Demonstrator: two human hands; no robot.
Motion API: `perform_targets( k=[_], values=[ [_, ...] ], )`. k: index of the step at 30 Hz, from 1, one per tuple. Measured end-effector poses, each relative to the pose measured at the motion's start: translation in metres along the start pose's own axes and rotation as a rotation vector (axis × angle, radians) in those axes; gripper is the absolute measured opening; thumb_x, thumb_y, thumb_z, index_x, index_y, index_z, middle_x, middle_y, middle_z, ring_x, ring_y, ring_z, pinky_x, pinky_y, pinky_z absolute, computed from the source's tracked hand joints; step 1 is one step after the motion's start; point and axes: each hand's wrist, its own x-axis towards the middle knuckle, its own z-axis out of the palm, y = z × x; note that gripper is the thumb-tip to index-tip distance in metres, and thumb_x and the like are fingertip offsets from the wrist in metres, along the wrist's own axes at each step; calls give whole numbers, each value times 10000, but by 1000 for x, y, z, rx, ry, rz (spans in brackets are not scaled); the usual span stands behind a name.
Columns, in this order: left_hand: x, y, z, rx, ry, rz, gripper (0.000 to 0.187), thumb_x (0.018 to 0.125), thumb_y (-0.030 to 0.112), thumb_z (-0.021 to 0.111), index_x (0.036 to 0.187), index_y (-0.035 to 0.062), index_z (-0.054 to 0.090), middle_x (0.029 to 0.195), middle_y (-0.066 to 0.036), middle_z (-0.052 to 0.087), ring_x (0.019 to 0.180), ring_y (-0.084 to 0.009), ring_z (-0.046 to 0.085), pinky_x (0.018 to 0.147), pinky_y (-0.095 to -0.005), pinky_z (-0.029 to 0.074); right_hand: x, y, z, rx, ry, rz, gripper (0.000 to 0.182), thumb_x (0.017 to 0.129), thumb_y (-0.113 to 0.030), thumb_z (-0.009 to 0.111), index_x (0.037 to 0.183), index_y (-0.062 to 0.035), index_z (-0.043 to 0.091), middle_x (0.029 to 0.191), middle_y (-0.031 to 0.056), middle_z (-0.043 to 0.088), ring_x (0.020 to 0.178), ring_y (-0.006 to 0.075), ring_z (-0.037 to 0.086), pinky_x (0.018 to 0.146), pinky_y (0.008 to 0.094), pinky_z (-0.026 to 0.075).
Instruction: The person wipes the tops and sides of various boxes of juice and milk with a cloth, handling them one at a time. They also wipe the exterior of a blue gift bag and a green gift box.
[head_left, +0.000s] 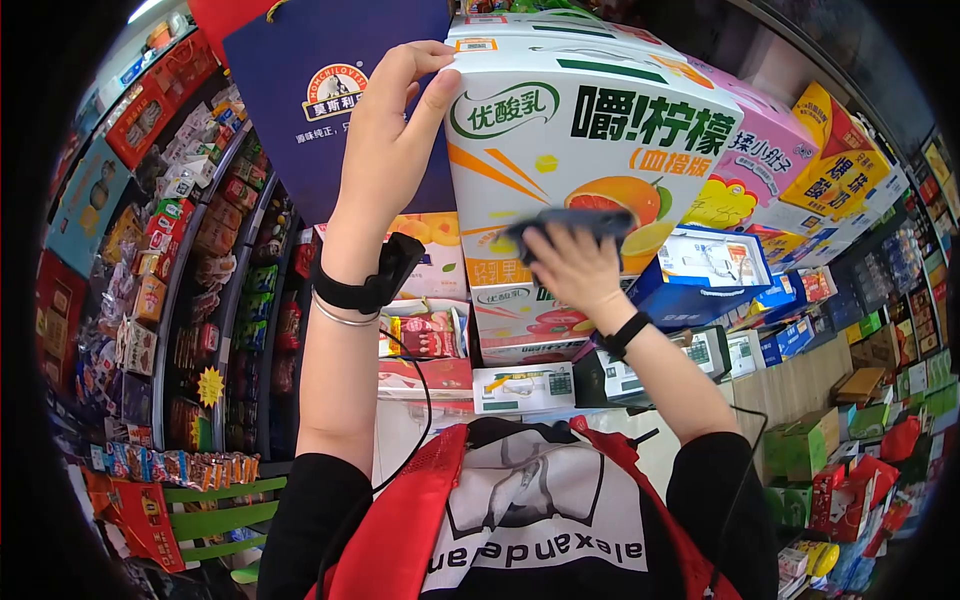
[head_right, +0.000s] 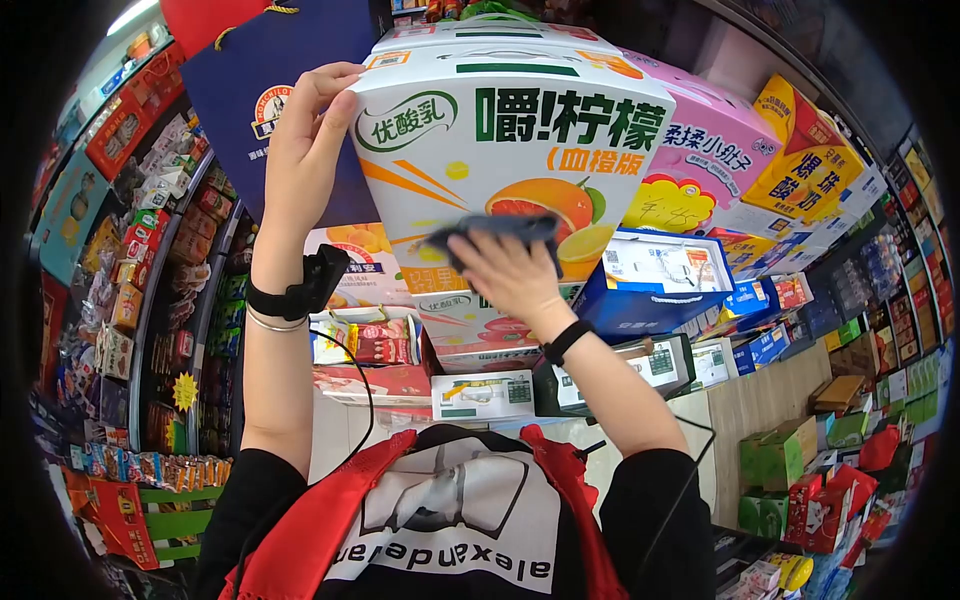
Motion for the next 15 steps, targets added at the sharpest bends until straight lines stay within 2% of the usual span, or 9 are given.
perform_targets(
  k=[4, 5, 6, 7, 8, 10, 13, 14, 15],
  values=[
    [2, -2, -3, 14, -13, 46, 292, 1045, 305, 618, 1136, 28, 626, 1240, -86, 674, 1129, -240, 631, 993, -370, 476, 16, 22, -20, 63, 71, -41, 591, 879, -471, 679, 1452, -376, 568, 1408, -59, 586, 1146, 121, 588, 927, 448, 454],
    [2, -3, -3, 29, -14, 67, 290, 1044, 303, 616, 1138, 29, 627, 1238, -84, 674, 1121, -242, 631, 990, -368, 474, 32, 33, -31, 96, -4, 57, 613, 871, -482, 680, 1461, -362, 564, 1424, -1, 580, 1165, 172, 587, 896, 496, 456],
    [2, -4, -3, 31, -12, 59, 290, 1044, 303, 616, 1138, 29, 627, 1238, -84, 674, 1121, -242, 631, 990, -368, 474, 55, 44, -52, 53, 75, 150, 666, 866, -490, 683, 1494, -319, 543, 1508, 93, 528, 1247, 276, 565, 948, 538, 433],
    [2, -5, -3, 30, -9, 71, 290, 1045, 303, 613, 1138, 28, 627, 1236, -82, 676, 1121, -244, 631, 990, -369, 474, 74, 57, -59, 34, 242, 199, 716, 871, -485, 685, 1530, -264, 512, 1592, 178, 438, 1357, 392, 491, 1036, 604, 377],
    [2, -5, -3, 27, -6, 85, 290, 1045, 302, 609, 1137, 28, 628, 1234, -80, 677, 1121, -246, 631, 990, -371, 474, 96, 65, -72, 59, 329, 229, 770, 882, -410, 689, 1564, -132, 462, 1653, 248, 317, 1466, 472, 356, 1127, 639, 269],
    [2, -4, -4, 54, 2, 94, 283, 1057, 293, 583, 1133, 24, 627, 1214, -81, 687, 1110, -245, 637, 981, -363, 478, 127, 73, -77, 73, 486, 251, 750, 907, -404, 641, 1567, -106, 446, 1669, 210, 312, 1546, 424, 262, 1201, 662, 161],
    [4, -5, -7, 69, -10, 111, 275, 1065, 279, 562, 1125, 18, 626, 1185, -91, 696, 1081, -250, 647, 962, -352, 486, 138, 28, -64, -20, 233, 250, 740, 898, -432, 599, 1561, -136, 452, 1719, 143, 229, 1602, 375, 122, 1228, 682, 39],
    [5, -3, -8, 68, -29, 107, 272, 1081, 260, 540, 1123, 5, 626, 1209, -91, 690, 1091, -200, 627, 982, -325, 470, 131, 9, -48, -69, 210, 160, 738, 878, -451, 617, 1552, -185, 475, 1710, 98, 272, 1600, 357, 136, 1229, 676, 50],
    [5, -3, -9, 68, -45, 102, 272, 1096, 241, 517, 1120, -7, 627, 1234, -91, 684, 1101, -151, 606, 1002, -299, 453, 118, -12, -30, -66, 251, 67, 698, 881, -439, 615, 1538, -236, 496, 1680, 25, 346, 1555, 297, 267, 1237, 639, 77]
  ],
)
